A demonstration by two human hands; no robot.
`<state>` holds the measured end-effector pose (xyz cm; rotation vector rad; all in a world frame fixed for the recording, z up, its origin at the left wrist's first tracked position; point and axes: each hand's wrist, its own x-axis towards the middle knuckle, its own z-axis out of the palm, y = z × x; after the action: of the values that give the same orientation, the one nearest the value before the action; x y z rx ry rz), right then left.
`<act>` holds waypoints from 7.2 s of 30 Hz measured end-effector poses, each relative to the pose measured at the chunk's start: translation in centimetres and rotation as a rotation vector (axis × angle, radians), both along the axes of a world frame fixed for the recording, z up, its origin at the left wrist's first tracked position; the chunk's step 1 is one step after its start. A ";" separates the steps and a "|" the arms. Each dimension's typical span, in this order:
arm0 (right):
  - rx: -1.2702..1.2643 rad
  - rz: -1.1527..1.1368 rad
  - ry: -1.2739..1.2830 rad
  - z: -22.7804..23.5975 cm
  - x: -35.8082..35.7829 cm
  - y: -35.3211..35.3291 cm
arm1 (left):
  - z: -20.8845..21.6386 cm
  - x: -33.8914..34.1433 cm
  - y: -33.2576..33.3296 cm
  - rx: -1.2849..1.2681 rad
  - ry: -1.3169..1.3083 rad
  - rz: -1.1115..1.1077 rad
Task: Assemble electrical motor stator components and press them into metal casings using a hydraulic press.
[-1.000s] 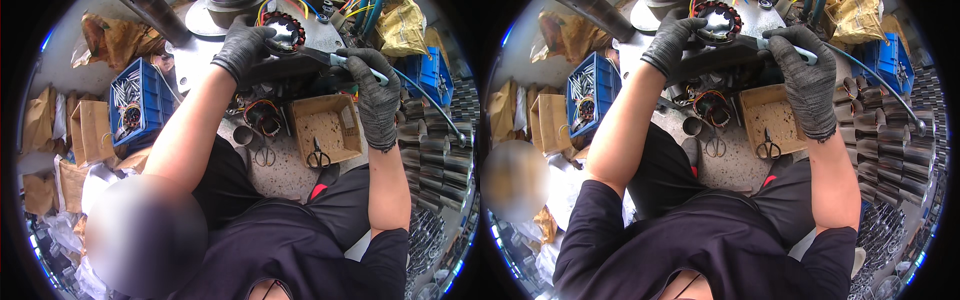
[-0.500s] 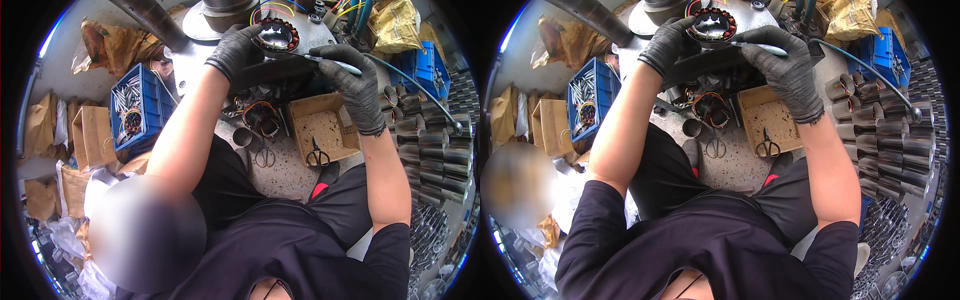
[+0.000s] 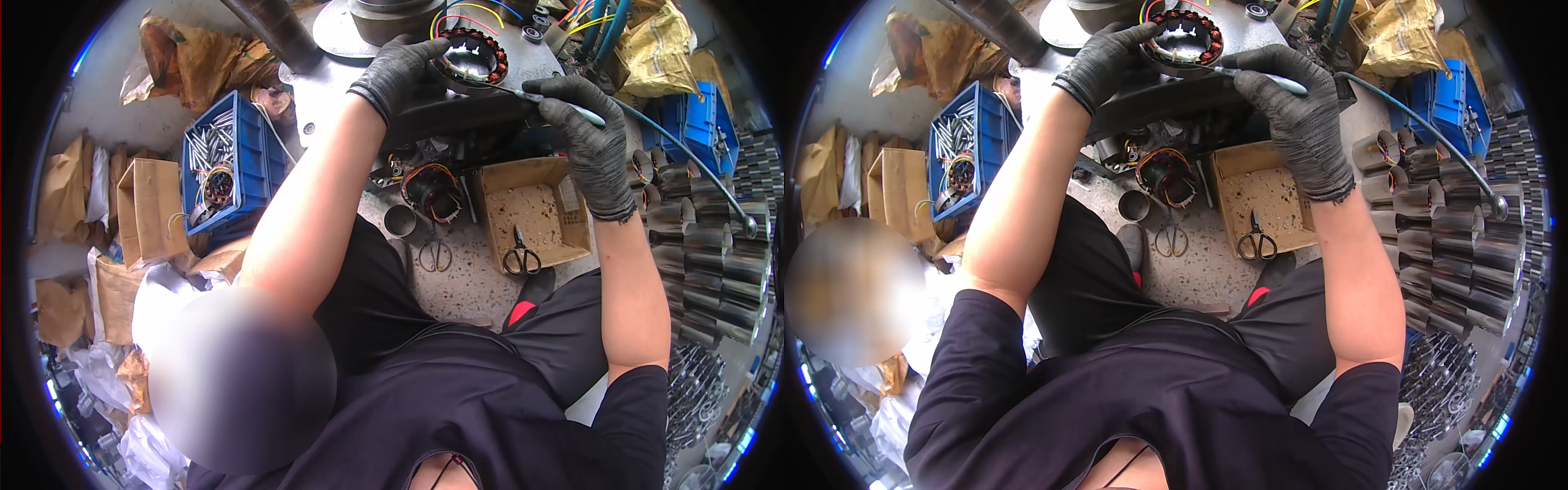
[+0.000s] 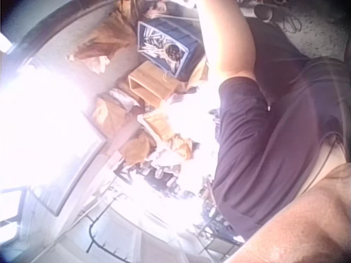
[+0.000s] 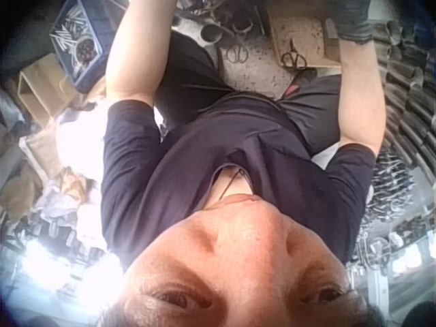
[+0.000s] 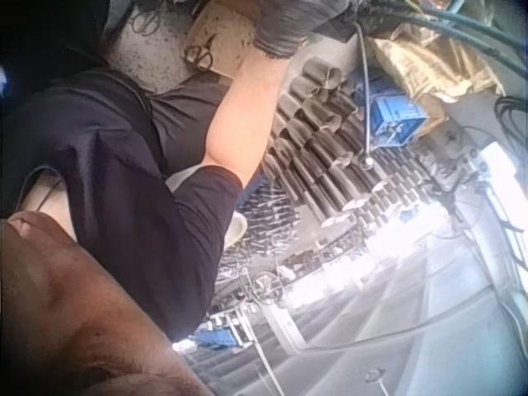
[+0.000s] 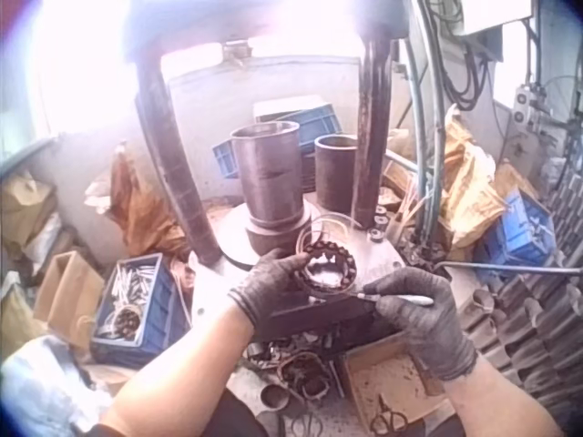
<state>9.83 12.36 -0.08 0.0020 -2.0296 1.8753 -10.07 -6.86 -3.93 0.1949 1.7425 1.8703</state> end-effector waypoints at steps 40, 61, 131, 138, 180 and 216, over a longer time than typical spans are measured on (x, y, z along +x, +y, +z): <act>0.173 0.166 -0.064 0.2 -0.3 0.1 | 0.0 -0.2 -0.2 -0.009 -0.015 -0.023; -0.151 -0.532 0.107 -1.0 -0.4 9.9 | -0.5 -0.3 0.5 0.039 0.018 0.024; 0.327 -0.196 0.160 0.1 5.6 3.0 | 6.4 13.2 0.7 0.483 0.164 -0.198; -0.294 -0.064 0.118 -0.2 4.7 3.4 | 6.6 12.8 0.5 0.433 0.276 -0.186; 0.877 -0.422 0.056 -3.2 -8.1 2.2 | 1.3 1.9 -0.8 -0.156 0.615 -0.092; 0.250 -0.245 0.070 1.9 -1.6 -1.0 | 0.4 1.1 -0.3 -0.393 1.061 -0.160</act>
<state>8.19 11.32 1.86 -0.1082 -2.0963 1.4491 -8.94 -7.12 -3.53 1.3014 2.5973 1.3027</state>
